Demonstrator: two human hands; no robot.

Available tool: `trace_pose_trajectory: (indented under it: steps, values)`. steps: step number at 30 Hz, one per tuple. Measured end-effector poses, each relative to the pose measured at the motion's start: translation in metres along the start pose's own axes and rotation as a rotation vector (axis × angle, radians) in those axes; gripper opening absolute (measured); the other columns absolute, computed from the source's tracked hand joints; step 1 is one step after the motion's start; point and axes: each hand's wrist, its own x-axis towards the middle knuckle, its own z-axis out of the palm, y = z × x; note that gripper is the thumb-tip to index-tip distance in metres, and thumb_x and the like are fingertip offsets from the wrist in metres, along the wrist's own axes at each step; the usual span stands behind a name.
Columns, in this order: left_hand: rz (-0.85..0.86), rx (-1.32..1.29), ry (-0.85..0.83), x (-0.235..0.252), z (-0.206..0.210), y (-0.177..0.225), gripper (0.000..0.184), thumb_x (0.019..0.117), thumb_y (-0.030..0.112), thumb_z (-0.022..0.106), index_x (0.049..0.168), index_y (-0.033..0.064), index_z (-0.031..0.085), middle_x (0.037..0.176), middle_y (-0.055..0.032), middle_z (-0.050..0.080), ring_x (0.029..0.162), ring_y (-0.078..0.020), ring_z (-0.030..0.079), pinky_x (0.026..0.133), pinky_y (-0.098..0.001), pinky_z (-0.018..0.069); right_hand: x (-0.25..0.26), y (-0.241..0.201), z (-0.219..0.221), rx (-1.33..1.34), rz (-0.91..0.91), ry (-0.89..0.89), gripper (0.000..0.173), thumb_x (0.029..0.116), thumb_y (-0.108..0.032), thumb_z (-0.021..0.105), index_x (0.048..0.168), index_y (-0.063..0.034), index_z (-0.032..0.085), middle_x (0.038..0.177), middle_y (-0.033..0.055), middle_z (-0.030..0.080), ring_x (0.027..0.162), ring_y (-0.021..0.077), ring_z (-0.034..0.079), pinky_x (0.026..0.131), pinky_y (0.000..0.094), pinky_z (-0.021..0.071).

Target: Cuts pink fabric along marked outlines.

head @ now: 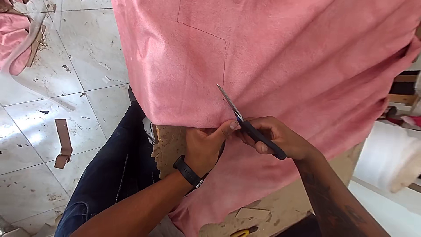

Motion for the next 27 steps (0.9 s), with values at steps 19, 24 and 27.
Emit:
trace_pose_trajectory:
  steps: [19,24,27]
  values:
    - [0.012,-0.019,-0.018,-0.001,-0.003,0.001,0.023,0.0944,0.007,0.074,0.115,0.0004,0.067,0.094,-0.0178,0.07,0.074,-0.0248,0.069,0.068,-0.0372,0.0628,0.002,0.001,0.015,-0.008,0.017,0.088,0.047,0.0862,-0.057,0.077,0.085,-0.0111,0.068,0.077,0.001,0.062,0.059,0.0084,0.055,0.046,0.0203,0.044]
    - [-0.005,-0.02,-0.011,-0.002,-0.004,0.001,0.025,0.0939,0.007,0.075,0.117,0.0008,0.067,0.096,-0.0183,0.071,0.075,-0.0256,0.07,0.069,-0.0381,0.0634,0.004,0.002,0.017,0.001,-0.001,0.101,0.043,0.0867,-0.052,0.078,0.083,-0.0107,0.069,0.077,0.001,0.063,0.06,0.0087,0.056,0.047,0.0206,0.0456]
    - [-0.015,-0.011,-0.015,-0.003,-0.006,0.004,0.024,0.0942,0.008,0.074,0.116,0.0001,0.067,0.096,-0.0183,0.07,0.076,-0.0257,0.07,0.069,-0.038,0.0635,0.003,0.005,0.026,0.05,-0.006,0.119,0.046,0.0873,-0.055,0.077,0.088,-0.0095,0.07,0.076,0.0021,0.062,0.06,0.0093,0.056,0.048,0.0219,0.0462]
